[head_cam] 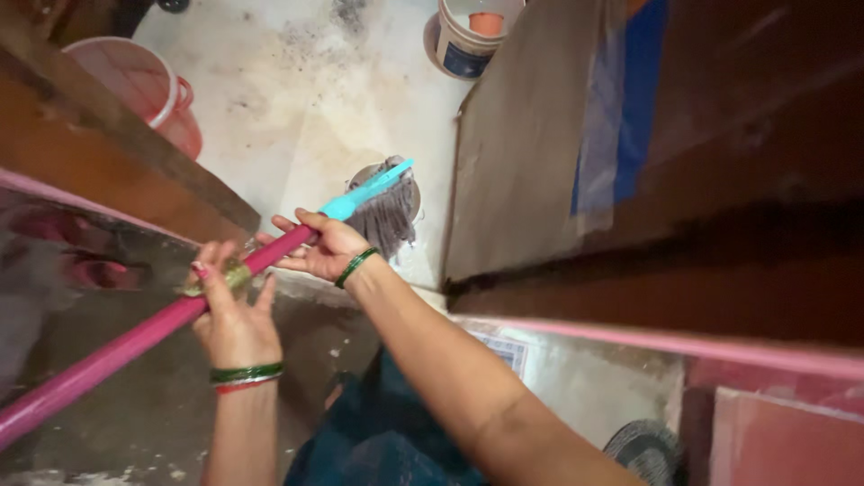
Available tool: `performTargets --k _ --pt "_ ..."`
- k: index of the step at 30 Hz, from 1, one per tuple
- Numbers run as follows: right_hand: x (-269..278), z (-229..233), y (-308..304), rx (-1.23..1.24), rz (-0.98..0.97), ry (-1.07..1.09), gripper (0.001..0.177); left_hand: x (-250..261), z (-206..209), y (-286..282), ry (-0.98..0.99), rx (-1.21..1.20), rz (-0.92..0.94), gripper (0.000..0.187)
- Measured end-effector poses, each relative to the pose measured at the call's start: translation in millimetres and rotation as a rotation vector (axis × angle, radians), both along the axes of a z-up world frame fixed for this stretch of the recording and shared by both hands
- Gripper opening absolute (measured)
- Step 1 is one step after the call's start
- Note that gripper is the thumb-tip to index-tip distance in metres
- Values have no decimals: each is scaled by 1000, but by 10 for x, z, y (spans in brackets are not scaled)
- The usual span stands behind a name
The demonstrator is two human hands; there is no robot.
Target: The person mops a tiled floor in a bathroom using a pink-handled mop. They dip the mop into a bucket of water, wring it out by hand, and then scrub the floor around a white sink and along the pink walls.
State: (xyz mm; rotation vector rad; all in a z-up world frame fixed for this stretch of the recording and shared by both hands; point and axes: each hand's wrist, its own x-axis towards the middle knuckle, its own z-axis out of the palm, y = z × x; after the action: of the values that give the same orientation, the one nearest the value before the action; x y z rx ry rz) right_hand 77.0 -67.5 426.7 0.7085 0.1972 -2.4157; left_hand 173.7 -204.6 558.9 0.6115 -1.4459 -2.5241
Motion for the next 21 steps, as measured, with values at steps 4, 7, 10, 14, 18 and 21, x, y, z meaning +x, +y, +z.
performTargets --k 4,7,10,14,18,21 --pt "289 -204 -250 75 88 -46 40 102 43 -245 -30 3 -77 49" --pt "703 -57 -297 622 358 -68 62 147 21 -338 -103 -142 -83 46" --pt "1177 143 -264 1232 610 29 79 250 -8 -303 -181 -253 -148 42" --pt "1703 409 -46 1923 562 533 66 484 -225 -82 -124 -203 -201 40" --pt "2201 1180 171 1940 291 862 63 868 -500 103 -255 -307 -324 39" --pt "2554 1782 178 1905 178 1028 66 1248 -754 238 -337 -515 -468 53"
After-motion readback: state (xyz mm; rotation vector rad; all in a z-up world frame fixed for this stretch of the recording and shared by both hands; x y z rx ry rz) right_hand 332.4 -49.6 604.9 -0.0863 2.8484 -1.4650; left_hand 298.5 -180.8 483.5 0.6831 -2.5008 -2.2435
